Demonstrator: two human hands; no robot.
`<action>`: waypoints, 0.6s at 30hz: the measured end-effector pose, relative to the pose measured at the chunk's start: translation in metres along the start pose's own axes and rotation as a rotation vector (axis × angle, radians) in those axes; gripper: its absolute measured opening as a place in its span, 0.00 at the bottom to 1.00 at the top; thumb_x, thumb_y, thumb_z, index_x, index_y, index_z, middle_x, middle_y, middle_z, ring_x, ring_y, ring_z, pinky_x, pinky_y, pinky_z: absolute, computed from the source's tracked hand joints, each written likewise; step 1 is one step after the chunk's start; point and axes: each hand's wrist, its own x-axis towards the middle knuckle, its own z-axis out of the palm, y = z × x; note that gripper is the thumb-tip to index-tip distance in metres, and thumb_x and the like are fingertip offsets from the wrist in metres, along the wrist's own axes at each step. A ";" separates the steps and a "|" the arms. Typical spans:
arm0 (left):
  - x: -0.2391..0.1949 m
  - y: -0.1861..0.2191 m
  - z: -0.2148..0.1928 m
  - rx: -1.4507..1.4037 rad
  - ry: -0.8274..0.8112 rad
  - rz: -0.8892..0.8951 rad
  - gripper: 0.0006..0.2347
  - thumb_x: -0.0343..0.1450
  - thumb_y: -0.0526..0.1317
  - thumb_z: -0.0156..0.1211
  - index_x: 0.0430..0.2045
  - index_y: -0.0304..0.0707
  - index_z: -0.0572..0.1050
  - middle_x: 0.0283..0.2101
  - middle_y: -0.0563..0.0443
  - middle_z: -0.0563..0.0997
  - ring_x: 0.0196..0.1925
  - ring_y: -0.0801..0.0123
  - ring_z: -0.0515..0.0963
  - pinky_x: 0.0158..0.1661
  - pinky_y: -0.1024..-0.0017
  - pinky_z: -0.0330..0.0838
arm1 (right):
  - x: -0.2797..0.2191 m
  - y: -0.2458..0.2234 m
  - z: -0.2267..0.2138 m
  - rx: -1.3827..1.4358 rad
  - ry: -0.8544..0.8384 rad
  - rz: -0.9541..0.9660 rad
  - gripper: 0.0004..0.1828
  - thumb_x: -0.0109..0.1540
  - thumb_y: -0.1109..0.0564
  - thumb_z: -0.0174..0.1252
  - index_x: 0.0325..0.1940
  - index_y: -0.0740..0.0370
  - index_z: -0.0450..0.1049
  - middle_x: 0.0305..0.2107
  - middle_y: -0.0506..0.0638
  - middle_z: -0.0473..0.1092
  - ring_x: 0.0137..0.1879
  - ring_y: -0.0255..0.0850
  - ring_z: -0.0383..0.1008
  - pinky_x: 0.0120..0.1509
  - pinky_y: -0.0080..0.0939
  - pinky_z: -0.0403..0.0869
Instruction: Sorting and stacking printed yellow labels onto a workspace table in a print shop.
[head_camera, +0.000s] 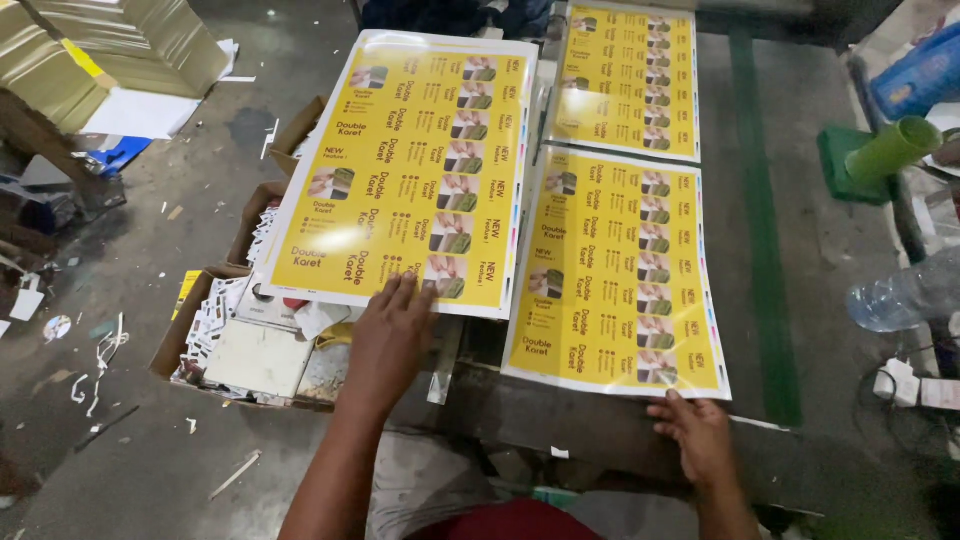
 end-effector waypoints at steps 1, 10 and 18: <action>-0.003 0.000 0.000 0.001 0.001 -0.002 0.17 0.73 0.44 0.56 0.55 0.39 0.77 0.62 0.36 0.77 0.67 0.45 0.73 0.55 0.54 0.71 | 0.002 -0.002 0.003 0.000 -0.002 -0.001 0.15 0.69 0.61 0.55 0.58 0.74 0.70 0.38 0.65 0.74 0.39 0.50 0.76 0.38 0.44 0.71; -0.002 -0.009 0.004 0.012 0.061 0.020 0.18 0.68 0.36 0.55 0.53 0.41 0.77 0.60 0.44 0.79 0.65 0.51 0.77 0.54 0.56 0.74 | -0.038 -0.045 0.032 -0.042 -0.086 0.079 0.30 0.72 0.55 0.42 0.78 0.67 0.54 0.51 0.70 0.73 0.46 0.53 0.72 0.42 0.49 0.71; -0.028 0.067 0.006 -0.268 0.079 0.360 0.09 0.71 0.40 0.60 0.41 0.38 0.78 0.50 0.44 0.80 0.57 0.53 0.77 0.59 0.50 0.66 | -0.029 0.028 0.061 -0.016 -0.297 0.262 0.25 0.66 0.65 0.54 0.68 0.70 0.70 0.45 0.73 0.77 0.37 0.55 0.75 0.35 0.48 0.69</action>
